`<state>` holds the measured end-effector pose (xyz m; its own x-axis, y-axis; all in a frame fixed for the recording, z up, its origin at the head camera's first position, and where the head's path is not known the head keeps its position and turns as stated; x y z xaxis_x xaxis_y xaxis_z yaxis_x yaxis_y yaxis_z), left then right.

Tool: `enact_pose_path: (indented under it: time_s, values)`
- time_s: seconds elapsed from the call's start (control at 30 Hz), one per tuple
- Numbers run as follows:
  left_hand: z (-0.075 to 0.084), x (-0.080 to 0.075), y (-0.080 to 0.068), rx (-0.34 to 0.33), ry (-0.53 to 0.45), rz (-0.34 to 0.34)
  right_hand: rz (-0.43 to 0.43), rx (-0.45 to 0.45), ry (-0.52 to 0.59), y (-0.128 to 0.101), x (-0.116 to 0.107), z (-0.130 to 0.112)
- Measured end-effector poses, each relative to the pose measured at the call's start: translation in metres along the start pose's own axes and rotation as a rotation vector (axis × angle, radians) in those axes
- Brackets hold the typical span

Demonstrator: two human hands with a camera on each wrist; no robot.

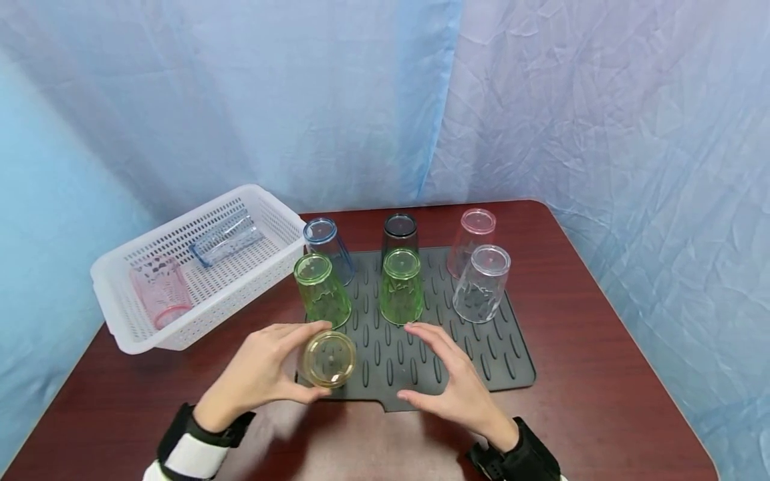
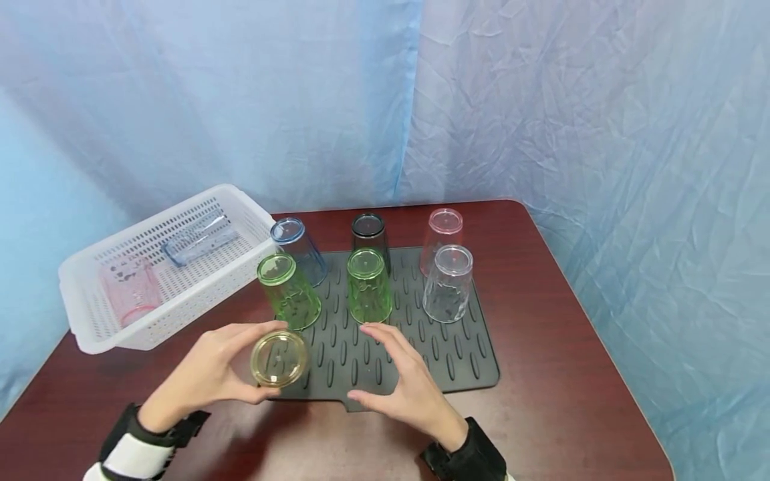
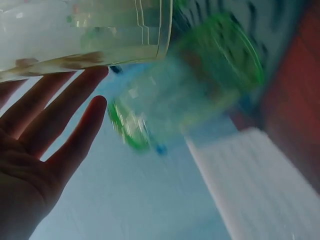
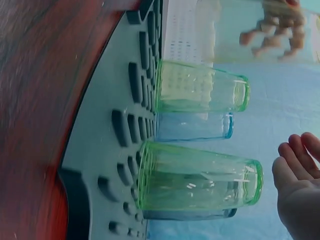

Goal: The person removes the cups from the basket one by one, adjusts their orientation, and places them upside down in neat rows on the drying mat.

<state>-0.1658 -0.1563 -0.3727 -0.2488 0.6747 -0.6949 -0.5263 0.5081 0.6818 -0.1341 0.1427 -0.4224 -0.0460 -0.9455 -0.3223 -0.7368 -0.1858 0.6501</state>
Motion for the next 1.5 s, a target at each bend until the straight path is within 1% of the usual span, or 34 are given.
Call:
enact_pose_path:
  time_s: [0.1,0.23,0.3,0.4,0.47,0.53,0.63,0.7,0.77,0.83,0.93,1.07,1.13,1.2,1.33,1.4,1.5]
  values:
    - [0.009,0.021,0.007,0.005,-0.041,0.021,0.023,-0.021,0.041,0.002,0.004,-0.008]
    - [0.021,0.046,0.015,0.016,-0.076,0.048,0.058,-0.034,0.079,0.008,0.008,-0.031]
    - [0.027,0.056,0.019,0.032,-0.079,0.062,0.08,-0.033,0.08,0.012,0.009,-0.042]
    - [0.034,0.066,0.024,0.057,-0.074,0.063,0.12,-0.035,0.087,0.017,0.012,-0.051]
    - [0.038,0.071,0.027,0.074,-0.056,0.065,0.15,-0.038,0.119,0.019,0.014,-0.052]
    - [0.041,0.075,0.028,0.078,-0.046,0.061,0.182,-0.035,0.157,0.02,0.016,-0.051]
    - [0.046,0.08,0.03,0.067,-0.041,0.075,0.227,-0.04,0.175,0.017,0.02,-0.036]
    - [0.049,0.084,0.032,0.044,-0.055,0.077,0.248,-0.04,0.155,0.014,0.02,-0.027]
    - [0.051,0.087,0.035,0.016,-0.079,0.077,0.26,-0.051,0.126,0.012,0.02,-0.019]
    - [0.053,0.089,0.036,-0.015,-0.109,0.058,0.263,-0.045,0.113,0.013,0.016,-0.019]
    - [0.053,0.09,0.037,-0.069,-0.151,0.01,0.26,-0.03,0.102,0.012,0.011,-0.018]
    - [0.049,0.092,0.033,-0.136,-0.184,-0.072,0.264,0.0,0.074,0.011,0.0,-0.014]
    - [0.046,0.092,0.03,-0.151,-0.181,-0.086,0.275,0.032,0.062,0.01,-0.007,-0.011]
    - [0.042,0.09,0.026,-0.152,-0.166,-0.072,0.29,0.076,0.044,0.009,-0.015,-0.007]
    - [0.035,0.085,0.017,-0.147,-0.135,-0.005,0.335,0.158,-0.01,0.006,-0.037,0.002]
    - [0.032,0.082,0.013,-0.154,-0.121,0.014,0.365,0.18,-0.044,0.006,-0.05,0.004]
    - [0.029,0.076,0.005,-0.184,-0.084,0.025,0.409,0.203,-0.09,0.01,-0.067,-0.002]
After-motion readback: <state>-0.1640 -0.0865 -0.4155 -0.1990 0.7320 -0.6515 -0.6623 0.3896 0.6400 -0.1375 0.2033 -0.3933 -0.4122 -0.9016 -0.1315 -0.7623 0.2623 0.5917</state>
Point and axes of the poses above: each hand's wrist, its own y-axis towards the middle knuckle, its own x-axis out of the palm, z = x × y, the point moved 1 cm from there along y, towards the middle knuckle, and after that the axes turned 11 degrees about z, right-handed, at the moved point
